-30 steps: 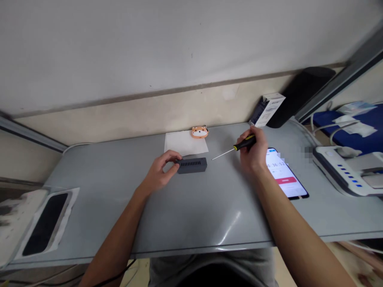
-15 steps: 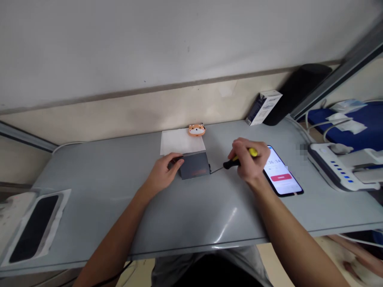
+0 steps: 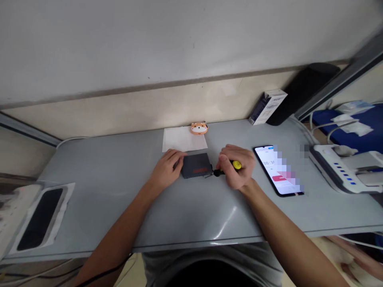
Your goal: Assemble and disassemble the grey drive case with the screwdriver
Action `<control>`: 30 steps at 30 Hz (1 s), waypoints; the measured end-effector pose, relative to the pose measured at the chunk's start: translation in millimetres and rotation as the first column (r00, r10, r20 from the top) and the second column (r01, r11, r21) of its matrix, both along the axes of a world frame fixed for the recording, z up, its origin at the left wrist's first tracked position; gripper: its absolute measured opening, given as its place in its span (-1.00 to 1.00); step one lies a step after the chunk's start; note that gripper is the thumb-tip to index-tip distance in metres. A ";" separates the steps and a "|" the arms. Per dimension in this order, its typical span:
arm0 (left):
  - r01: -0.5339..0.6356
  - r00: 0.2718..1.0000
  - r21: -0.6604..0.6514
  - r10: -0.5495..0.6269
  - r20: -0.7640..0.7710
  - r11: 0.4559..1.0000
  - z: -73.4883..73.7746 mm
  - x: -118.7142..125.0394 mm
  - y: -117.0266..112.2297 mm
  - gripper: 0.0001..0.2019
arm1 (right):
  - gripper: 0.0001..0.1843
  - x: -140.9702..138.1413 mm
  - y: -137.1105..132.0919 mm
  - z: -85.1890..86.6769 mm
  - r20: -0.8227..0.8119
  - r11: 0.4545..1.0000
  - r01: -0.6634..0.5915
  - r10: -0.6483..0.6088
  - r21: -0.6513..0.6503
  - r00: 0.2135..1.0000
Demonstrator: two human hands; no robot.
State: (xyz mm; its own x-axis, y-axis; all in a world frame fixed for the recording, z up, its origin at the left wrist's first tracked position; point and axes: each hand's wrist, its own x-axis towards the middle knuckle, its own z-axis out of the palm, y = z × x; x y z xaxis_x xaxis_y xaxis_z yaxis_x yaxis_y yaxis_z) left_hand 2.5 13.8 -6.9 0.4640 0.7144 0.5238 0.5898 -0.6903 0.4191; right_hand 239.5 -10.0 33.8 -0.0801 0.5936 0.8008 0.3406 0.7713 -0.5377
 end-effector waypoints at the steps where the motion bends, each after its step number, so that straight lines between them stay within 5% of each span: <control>1: 0.007 1.000 0.013 -0.007 -0.006 1.000 1.3 0.2 -0.8 -0.78 | -0.57 -2.6 -1.0 -1.0 -0.004 1.000 0.003 -0.003 -0.006 1.000; 9: -0.004 1.000 0.053 0.005 -0.031 0.999 5.8 -0.9 -2.8 -0.75 | -0.64 -26.3 -12.3 -4.1 0.101 0.995 -0.081 0.075 0.055 0.992; 30: 0.021 0.996 0.123 -0.010 -0.088 0.992 14.6 -7.3 -1.8 -0.74 | -0.53 -17.1 -7.7 -1.9 0.003 1.000 0.021 -0.021 -0.007 1.000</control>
State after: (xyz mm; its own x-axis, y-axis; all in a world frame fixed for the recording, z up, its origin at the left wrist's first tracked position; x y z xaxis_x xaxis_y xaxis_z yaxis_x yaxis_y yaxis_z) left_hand -4.7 12.0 7.7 0.5223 0.6391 0.5646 0.6092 -0.7429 0.2774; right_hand 222.5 -17.7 31.9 -0.0698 0.6010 0.7962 0.3588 0.7599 -0.5421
